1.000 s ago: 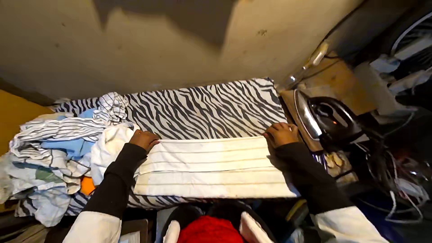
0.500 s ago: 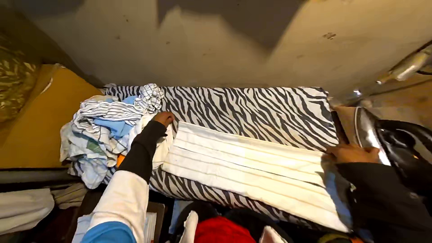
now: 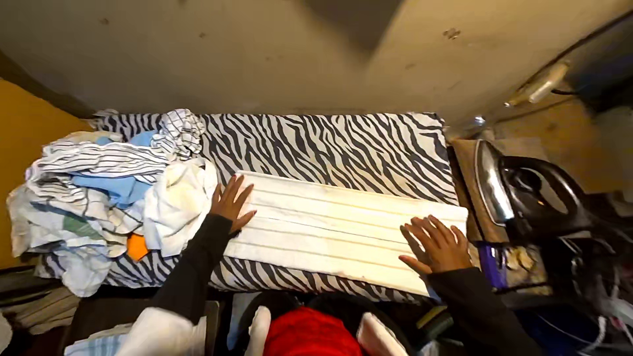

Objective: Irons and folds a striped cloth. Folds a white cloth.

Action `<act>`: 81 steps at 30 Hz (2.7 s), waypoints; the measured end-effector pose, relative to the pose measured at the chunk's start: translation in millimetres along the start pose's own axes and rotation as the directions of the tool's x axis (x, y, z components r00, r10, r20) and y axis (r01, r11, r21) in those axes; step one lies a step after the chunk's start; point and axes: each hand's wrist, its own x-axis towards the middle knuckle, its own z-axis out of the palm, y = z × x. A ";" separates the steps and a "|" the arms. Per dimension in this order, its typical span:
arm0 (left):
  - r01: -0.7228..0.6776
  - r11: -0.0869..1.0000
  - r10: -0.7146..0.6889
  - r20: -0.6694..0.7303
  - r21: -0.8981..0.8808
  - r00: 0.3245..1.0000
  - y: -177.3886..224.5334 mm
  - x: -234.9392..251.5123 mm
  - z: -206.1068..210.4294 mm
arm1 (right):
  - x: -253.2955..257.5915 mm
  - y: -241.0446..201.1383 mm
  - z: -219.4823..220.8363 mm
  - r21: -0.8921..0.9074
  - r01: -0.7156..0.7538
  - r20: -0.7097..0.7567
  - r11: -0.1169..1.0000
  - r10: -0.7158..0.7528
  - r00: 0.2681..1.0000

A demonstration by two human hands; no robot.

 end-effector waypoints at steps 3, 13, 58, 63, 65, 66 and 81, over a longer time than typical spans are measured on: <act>-0.233 0.971 0.234 -0.018 0.061 0.972 8.6 -20.1 -15.2 | -7.8 11.7 -11.1 -0.068 -0.042 -0.052 0.997 0.038 0.998; -0.271 0.960 0.278 -0.110 0.070 0.954 -18.0 -30.0 -16.5 | -14.1 19.6 -43.3 -0.093 -0.138 -0.149 0.986 0.124 0.981; 0.404 0.847 -0.520 -0.380 -0.345 0.765 50.3 -162.0 -29.9 | 180.1 -153.9 -61.9 -0.120 -0.167 0.466 0.979 0.204 0.861; 0.268 0.888 -0.422 -0.429 -0.374 0.799 68.0 -123.6 -28.9 | 242.1 -271.4 3.7 0.008 0.087 0.444 0.996 -0.082 0.892; 0.228 0.906 -0.384 -0.464 -0.357 0.798 66.9 -117.4 -28.9 | 248.3 -286.2 11.3 0.044 0.166 0.441 0.985 -0.168 0.881; 0.214 0.913 -0.370 -0.482 -0.348 0.794 63.8 -117.2 -30.8 | 249.4 -285.6 12.5 0.044 0.191 0.458 0.981 -0.190 0.868; 0.205 0.922 -0.354 -0.504 -0.327 0.788 55.0 -144.8 -48.6 | 112.8 -254.1 -29.8 -0.018 0.025 0.739 1.000 -0.004 0.673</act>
